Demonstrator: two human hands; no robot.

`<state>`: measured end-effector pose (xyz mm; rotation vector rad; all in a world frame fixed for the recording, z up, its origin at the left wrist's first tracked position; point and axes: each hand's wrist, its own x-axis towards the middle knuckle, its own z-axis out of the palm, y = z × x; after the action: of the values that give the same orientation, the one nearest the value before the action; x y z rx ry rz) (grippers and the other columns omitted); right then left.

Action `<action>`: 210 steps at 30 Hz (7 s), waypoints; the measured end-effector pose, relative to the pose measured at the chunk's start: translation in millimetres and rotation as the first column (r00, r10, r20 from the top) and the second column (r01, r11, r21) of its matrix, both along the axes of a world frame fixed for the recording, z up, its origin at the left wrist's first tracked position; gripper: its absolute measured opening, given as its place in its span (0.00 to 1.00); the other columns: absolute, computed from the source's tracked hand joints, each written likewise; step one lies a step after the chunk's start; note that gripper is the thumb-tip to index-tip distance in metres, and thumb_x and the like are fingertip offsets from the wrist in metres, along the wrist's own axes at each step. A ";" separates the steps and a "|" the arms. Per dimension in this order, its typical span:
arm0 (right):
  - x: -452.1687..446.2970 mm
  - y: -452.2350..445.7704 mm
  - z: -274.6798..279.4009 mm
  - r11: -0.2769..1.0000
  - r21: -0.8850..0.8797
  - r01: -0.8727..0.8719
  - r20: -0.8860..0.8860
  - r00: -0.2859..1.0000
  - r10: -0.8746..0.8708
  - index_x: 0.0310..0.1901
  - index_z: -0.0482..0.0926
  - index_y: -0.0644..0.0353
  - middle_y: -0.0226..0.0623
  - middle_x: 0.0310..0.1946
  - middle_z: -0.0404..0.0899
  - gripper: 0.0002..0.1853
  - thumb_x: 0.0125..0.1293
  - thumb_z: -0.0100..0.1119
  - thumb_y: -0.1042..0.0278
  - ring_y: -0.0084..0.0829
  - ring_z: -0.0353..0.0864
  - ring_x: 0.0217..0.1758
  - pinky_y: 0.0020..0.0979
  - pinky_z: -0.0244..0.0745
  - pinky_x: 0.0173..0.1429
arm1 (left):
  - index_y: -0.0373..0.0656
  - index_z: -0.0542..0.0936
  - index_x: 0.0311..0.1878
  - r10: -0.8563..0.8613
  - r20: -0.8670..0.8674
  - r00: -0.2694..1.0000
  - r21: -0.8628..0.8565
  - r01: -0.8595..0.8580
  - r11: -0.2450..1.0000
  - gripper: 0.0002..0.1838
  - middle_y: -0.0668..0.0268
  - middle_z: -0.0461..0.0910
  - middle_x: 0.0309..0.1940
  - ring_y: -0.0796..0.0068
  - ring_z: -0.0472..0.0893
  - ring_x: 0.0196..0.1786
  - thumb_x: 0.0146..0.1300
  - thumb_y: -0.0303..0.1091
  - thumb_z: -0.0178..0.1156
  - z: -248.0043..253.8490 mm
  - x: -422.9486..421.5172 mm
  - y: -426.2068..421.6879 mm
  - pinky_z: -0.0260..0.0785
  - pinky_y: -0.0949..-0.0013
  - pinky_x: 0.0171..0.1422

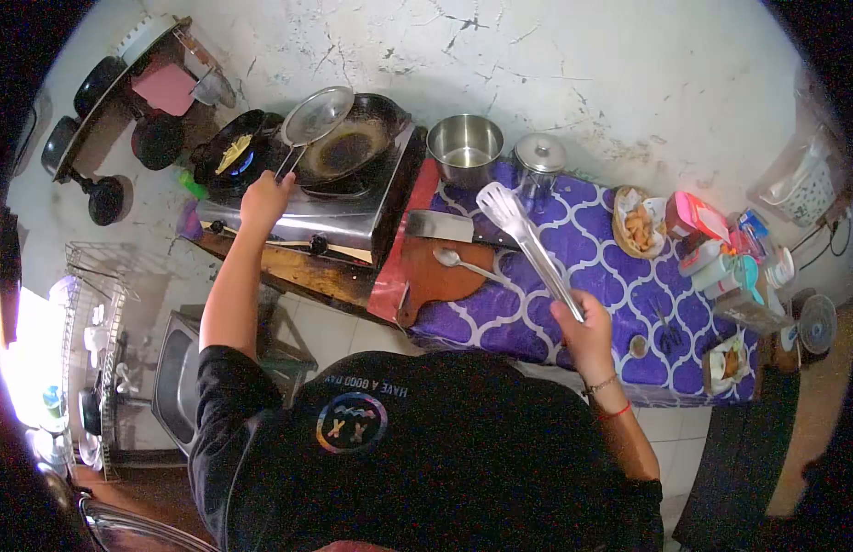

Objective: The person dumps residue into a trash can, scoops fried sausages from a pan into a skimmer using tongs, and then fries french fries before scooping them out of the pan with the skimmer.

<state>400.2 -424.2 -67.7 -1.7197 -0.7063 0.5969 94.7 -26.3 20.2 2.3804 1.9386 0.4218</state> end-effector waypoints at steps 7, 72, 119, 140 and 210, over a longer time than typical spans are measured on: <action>25.7 -20.9 -6.8 1.000 -0.004 0.004 -0.037 0.999 -0.004 0.45 0.76 0.67 0.27 0.22 0.72 0.18 0.58 0.62 0.62 0.16 0.64 0.18 0.18 0.58 0.21 | 0.32 0.76 0.39 0.016 -0.040 0.999 0.013 -0.015 1.000 0.28 0.45 0.80 0.36 0.46 0.80 0.40 0.61 0.55 0.49 2.9 17.4 -10.1 0.72 0.54 0.44; 45.0 -87.2 -29.8 0.976 -0.069 0.209 -0.212 0.952 -0.219 0.46 0.74 0.65 0.30 0.22 0.73 0.14 0.60 0.60 0.71 0.18 0.65 0.15 0.19 0.60 0.18 | 0.46 0.70 0.43 -0.304 0.021 0.953 0.091 0.301 0.949 0.10 0.48 0.71 0.34 0.46 0.78 0.31 0.63 0.37 0.43 -120.5 210.9 -86.0 0.72 0.51 0.33; 34.7 -105.2 -21.1 0.972 -0.043 0.233 -0.140 0.962 -0.236 0.44 0.75 0.65 0.29 0.21 0.71 0.11 0.61 0.57 0.72 0.18 0.63 0.13 0.19 0.60 0.16 | 0.43 0.69 0.44 -0.361 0.053 0.931 -0.009 0.362 0.932 0.14 0.43 0.73 0.35 0.43 0.78 0.33 0.66 0.42 0.42 -107.6 210.7 -91.8 0.71 0.49 0.38; 28.6 -99.1 -25.9 0.980 -0.044 0.193 -0.250 0.948 -0.198 0.45 0.75 0.65 0.28 0.20 0.70 0.13 0.60 0.59 0.69 0.18 0.64 0.14 0.20 0.61 0.16 | 0.45 0.69 0.46 -0.350 0.063 0.935 -0.049 0.353 0.934 0.14 0.42 0.74 0.36 0.43 0.78 0.34 0.67 0.43 0.41 -111.9 205.1 -84.9 0.71 0.50 0.39; -278.9 269.7 17.1 0.972 0.166 -0.165 -0.007 0.986 0.168 0.45 0.73 0.66 0.29 0.19 0.71 0.10 0.64 0.54 0.72 0.18 0.63 0.15 0.18 0.62 0.18 | 0.38 0.76 0.42 -0.132 -0.225 0.965 0.161 0.170 0.972 0.12 0.48 0.80 0.36 0.46 0.80 0.37 0.56 0.30 0.49 42.7 -307.8 311.3 0.73 0.51 0.37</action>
<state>121.3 -154.5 -50.6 -1.5084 -0.8676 0.6523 -213.1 285.0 62.9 2.7715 1.8492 0.3590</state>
